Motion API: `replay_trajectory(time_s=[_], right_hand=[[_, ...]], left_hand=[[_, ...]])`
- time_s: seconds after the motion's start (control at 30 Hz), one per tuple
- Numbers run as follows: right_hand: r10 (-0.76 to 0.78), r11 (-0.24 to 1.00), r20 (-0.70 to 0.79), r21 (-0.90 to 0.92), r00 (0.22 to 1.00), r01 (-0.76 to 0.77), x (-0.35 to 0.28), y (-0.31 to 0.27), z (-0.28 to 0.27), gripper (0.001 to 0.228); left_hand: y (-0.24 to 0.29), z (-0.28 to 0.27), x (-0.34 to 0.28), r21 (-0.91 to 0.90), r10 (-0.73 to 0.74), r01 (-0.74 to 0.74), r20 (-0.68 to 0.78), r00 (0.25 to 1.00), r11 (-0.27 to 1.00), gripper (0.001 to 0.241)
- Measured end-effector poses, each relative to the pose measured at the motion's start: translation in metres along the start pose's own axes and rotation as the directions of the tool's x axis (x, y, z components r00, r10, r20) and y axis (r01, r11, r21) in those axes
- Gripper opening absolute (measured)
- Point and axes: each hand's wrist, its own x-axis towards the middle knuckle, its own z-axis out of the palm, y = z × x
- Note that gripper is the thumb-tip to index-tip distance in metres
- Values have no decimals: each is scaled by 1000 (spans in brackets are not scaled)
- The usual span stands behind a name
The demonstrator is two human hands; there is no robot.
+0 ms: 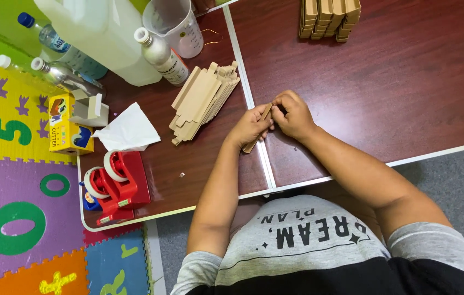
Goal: The person assembles small cardboard boxes by folding the flat pieces along pre-scored lines and interlocking the tabs. They handle the cardboard pieces by hand, folding them into rectangular shapes and stacking the finished boxes on the table.
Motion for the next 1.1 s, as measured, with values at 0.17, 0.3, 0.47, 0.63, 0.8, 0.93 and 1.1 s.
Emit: replay_trajectory(time_s=[0.17, 0.3, 0.47, 0.63, 0.8, 0.93, 1.1], right_hand=[[-81, 983, -3, -165, 997, 80, -1, 4, 3, 4], [-160, 954, 11, -255, 987, 157, 2, -6, 2, 5], [-181, 907, 49, -377, 982, 186, -5, 13, 11, 7], [-178, 886, 77, -422, 981, 194, -5, 13, 8, 9], [-119, 923, 122, -352, 985, 155, -6, 16, 7, 13], [-116, 927, 133, -341, 984, 156, -8, 20, 8, 16], [-70, 960, 130, -262, 989, 103, -3, 8, 4, 15]], left_hand=[[-11, -5, 7, 46, -18, 19, -14, 1000, 999, 44], [-13, -3, 7, 56, -29, 30, -22, 999, 998, 42], [-17, -2, 6, 124, -26, 29, -26, 999, 992, 44], [-18, -2, 7, 172, -20, 26, -36, 999, 985, 45], [-42, -7, 16, 162, -9, 17, -47, 999, 987, 48], [-46, -9, 18, 182, 4, 4, -45, 999, 983, 47], [-31, -6, 12, 171, -9, 20, -67, 998, 985, 47]])
